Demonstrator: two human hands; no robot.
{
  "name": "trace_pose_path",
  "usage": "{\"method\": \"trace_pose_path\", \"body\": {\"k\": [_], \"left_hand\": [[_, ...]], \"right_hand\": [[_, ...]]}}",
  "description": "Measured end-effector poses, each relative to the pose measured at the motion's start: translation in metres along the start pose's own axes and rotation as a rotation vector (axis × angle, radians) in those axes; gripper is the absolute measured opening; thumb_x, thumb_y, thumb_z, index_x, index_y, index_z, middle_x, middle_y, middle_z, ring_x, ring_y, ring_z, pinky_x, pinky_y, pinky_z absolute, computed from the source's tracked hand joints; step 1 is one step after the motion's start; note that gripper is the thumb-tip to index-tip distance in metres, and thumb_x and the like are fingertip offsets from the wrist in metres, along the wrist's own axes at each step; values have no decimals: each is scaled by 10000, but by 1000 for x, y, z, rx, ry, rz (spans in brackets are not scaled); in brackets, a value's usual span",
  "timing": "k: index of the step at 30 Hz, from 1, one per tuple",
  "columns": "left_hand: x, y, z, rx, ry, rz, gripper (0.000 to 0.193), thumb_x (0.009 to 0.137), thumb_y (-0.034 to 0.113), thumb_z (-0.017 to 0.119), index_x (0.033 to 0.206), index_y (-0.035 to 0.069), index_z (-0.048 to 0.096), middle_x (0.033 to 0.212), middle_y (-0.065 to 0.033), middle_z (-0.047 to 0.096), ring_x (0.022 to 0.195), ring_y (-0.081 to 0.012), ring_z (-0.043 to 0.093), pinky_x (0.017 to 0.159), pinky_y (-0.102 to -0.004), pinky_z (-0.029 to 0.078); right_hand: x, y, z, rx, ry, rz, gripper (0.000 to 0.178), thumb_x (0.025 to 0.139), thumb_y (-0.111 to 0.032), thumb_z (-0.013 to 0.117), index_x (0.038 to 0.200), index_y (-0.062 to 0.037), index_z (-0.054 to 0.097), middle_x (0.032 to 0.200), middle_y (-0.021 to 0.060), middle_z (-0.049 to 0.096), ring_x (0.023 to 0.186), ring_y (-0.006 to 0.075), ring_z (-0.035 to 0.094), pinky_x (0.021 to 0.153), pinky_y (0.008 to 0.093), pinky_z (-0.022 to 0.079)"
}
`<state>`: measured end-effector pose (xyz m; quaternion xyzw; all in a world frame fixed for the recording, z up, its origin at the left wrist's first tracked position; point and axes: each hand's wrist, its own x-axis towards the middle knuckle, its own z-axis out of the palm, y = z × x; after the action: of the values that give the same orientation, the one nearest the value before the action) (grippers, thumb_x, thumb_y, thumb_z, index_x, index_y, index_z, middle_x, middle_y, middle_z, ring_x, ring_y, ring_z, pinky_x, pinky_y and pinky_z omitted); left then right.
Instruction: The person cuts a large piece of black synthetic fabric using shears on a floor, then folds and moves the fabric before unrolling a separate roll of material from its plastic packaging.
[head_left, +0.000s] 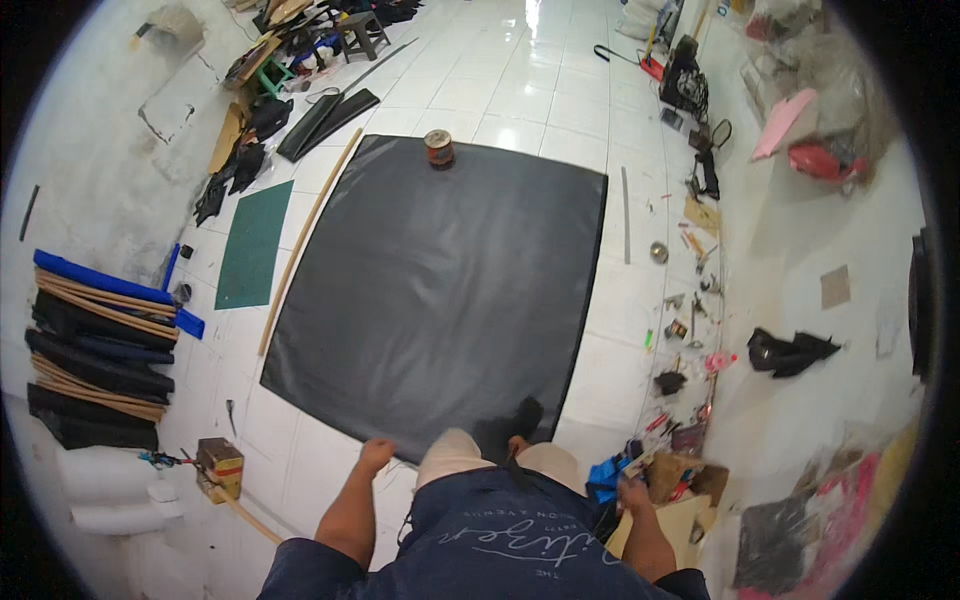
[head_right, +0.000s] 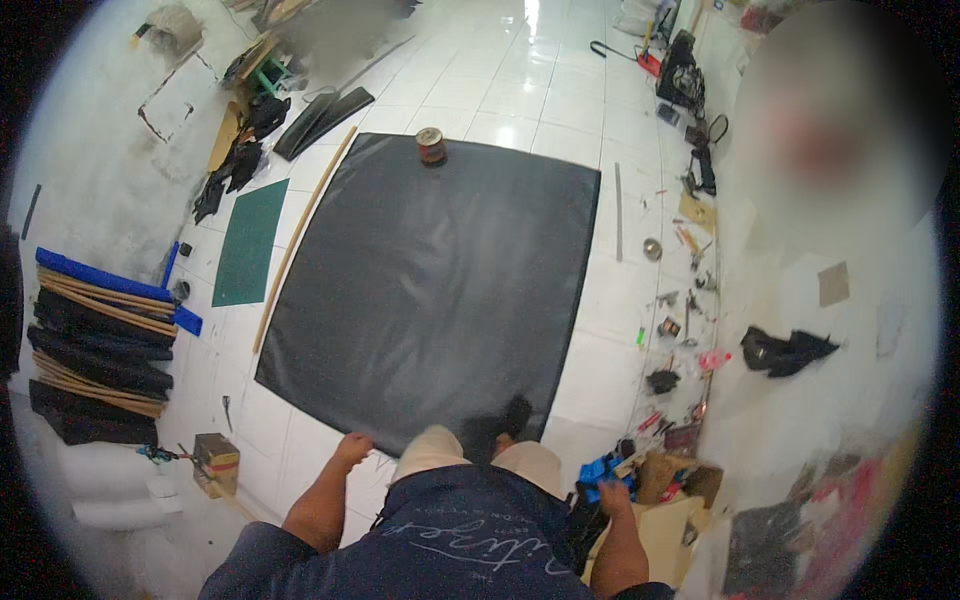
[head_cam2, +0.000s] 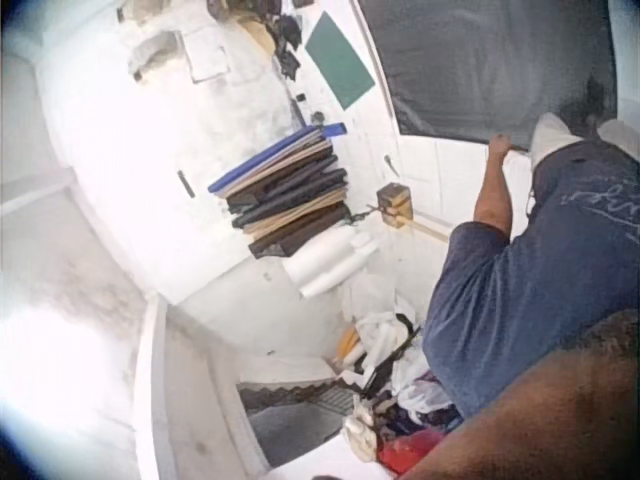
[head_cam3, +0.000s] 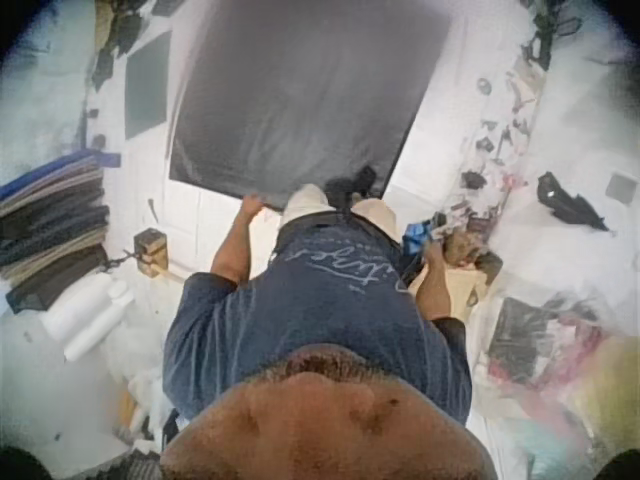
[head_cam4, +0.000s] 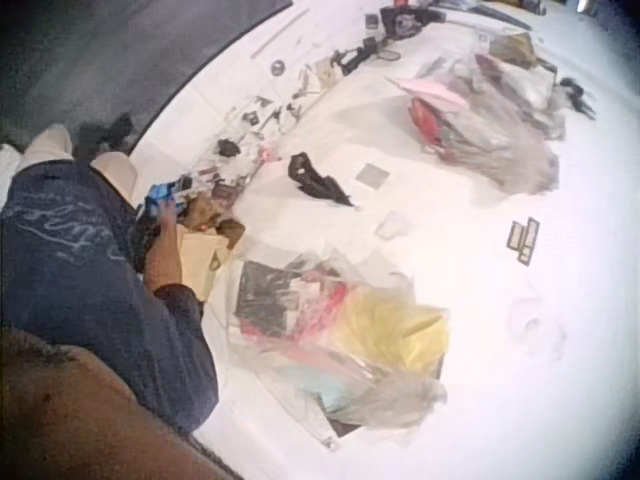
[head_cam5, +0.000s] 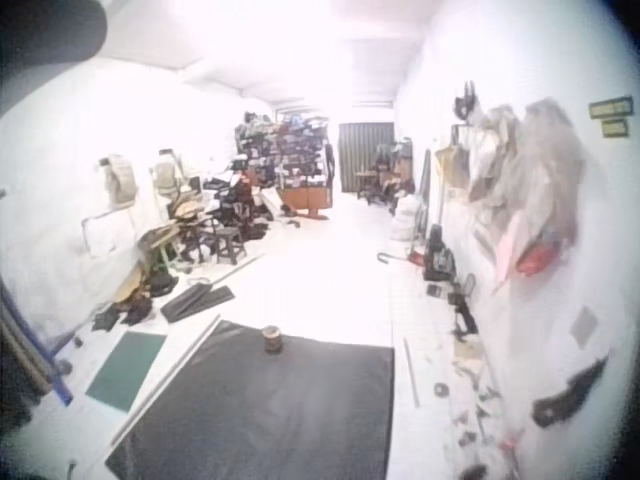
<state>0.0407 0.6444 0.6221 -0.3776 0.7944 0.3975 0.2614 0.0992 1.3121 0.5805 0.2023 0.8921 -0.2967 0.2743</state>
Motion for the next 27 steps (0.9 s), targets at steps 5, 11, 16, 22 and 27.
{"method": "trace_pose_path", "body": {"k": [5,11,16,22,27], "left_hand": [[8,41,6,-222,31,-86,294,789,230,581,686,-39,640,627,-93,580,582,-172,542,509,-359,411],[59,156,56,-152,-155,-136,275,808,235,579,707,-7,660,681,-104,613,672,-224,568,674,-423,465],[197,262,46,531,-429,204,318,857,265,585,945,-24,686,838,-127,674,708,-244,613,642,-379,488],[380,546,14,100,-1,242,283,881,225,591,923,-42,673,777,-97,634,687,-188,584,634,-335,472],[425,801,-37,-156,-21,224,398,874,262,577,1115,-47,643,1040,-159,673,968,-268,639,834,-363,490]], "right_hand": [[226,-234,-162,301,233,-170,336,885,-295,661,992,24,639,771,84,650,692,162,610,630,314,490],[344,-413,-268,332,249,-488,345,932,-277,623,1102,22,608,859,74,658,771,132,604,698,279,494],[419,-358,-257,48,255,-213,356,912,-344,611,1025,-9,653,839,110,677,787,205,631,752,340,493],[400,-185,-244,-405,-102,-102,334,863,-315,601,895,14,654,786,166,663,715,261,647,664,405,504],[481,-277,-277,261,-158,483,299,873,-298,585,900,-9,656,819,155,667,717,273,640,652,413,509]]}}
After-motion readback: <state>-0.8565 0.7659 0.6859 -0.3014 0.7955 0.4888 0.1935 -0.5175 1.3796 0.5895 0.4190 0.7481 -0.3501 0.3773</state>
